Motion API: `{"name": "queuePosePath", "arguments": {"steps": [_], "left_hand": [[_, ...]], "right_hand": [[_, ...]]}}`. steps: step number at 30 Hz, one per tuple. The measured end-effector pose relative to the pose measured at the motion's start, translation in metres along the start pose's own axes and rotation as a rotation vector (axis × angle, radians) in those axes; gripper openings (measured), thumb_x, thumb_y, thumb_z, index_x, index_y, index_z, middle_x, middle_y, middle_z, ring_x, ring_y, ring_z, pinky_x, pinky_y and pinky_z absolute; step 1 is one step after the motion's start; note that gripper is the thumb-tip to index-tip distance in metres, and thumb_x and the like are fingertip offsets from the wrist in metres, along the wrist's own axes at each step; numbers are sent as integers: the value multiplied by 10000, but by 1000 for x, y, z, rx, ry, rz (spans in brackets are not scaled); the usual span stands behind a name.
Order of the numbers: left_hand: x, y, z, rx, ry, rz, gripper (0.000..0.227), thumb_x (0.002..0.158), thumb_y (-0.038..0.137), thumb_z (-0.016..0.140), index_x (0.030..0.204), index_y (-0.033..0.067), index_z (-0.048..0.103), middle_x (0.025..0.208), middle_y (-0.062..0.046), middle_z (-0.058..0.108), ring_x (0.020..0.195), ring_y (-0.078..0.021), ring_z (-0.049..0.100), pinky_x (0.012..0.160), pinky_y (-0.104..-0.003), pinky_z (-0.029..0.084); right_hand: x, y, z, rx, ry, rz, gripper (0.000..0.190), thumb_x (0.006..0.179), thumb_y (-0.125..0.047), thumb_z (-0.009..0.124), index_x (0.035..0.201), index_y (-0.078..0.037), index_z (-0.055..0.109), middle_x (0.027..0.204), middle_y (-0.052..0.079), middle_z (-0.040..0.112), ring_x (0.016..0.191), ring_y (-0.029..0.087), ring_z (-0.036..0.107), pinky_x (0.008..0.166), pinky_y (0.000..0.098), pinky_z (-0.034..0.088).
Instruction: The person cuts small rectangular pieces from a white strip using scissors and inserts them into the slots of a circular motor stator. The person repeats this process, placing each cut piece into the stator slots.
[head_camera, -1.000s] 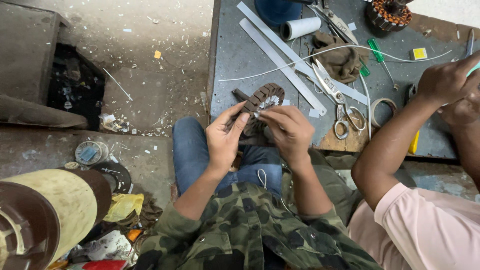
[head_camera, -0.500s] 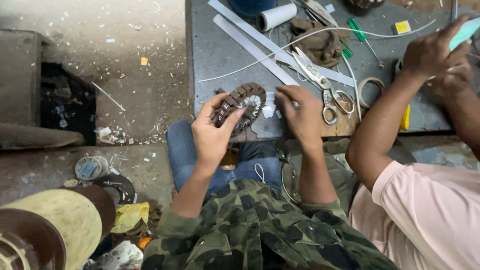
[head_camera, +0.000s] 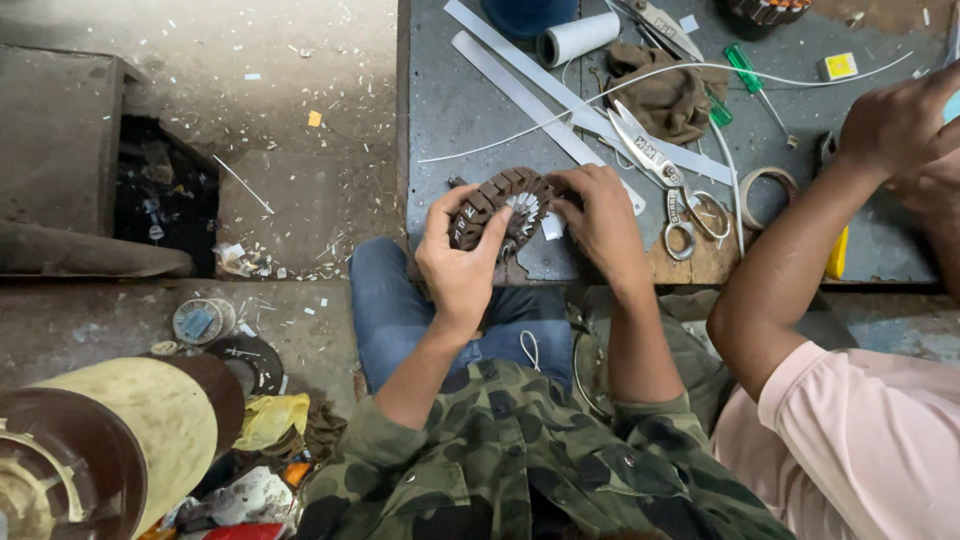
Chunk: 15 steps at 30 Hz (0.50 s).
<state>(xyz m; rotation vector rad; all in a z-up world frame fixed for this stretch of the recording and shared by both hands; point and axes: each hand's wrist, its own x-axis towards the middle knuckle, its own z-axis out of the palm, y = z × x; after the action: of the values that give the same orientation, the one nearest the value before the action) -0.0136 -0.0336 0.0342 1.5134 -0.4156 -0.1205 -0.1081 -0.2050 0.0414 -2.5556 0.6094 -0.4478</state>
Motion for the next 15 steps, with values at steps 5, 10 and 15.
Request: {"name": "queuePosePath", "arguments": {"steps": [5,10,15], "left_hand": [[-2,2,-3,-59,-18,-51,354,886,76,841,1198,44,677,1031,-74,758,917,-109,712,843,-270,590],[0,4,-1,-18,-9,-3,382,866,69,840,1209,42,673,1047,-82,760,918,-119,730,826,-279,600],[0,7,-1,4,-29,41,406,876,60,840,1233,36,648,1098,-98,746,971,-134,730,860,-290,595]], "right_hand": [[4,-2,-6,31,-52,60,319,827,-77,802,1141,-59,747,1015,167,657,996,352,624,862,429,492],[3,-3,-7,56,-30,25,298,830,-78,795,1117,-41,723,1021,160,679,962,353,669,837,427,519],[1,-3,-6,41,-4,5,299,821,-89,813,1098,-28,719,999,177,698,945,374,672,823,434,521]]}}
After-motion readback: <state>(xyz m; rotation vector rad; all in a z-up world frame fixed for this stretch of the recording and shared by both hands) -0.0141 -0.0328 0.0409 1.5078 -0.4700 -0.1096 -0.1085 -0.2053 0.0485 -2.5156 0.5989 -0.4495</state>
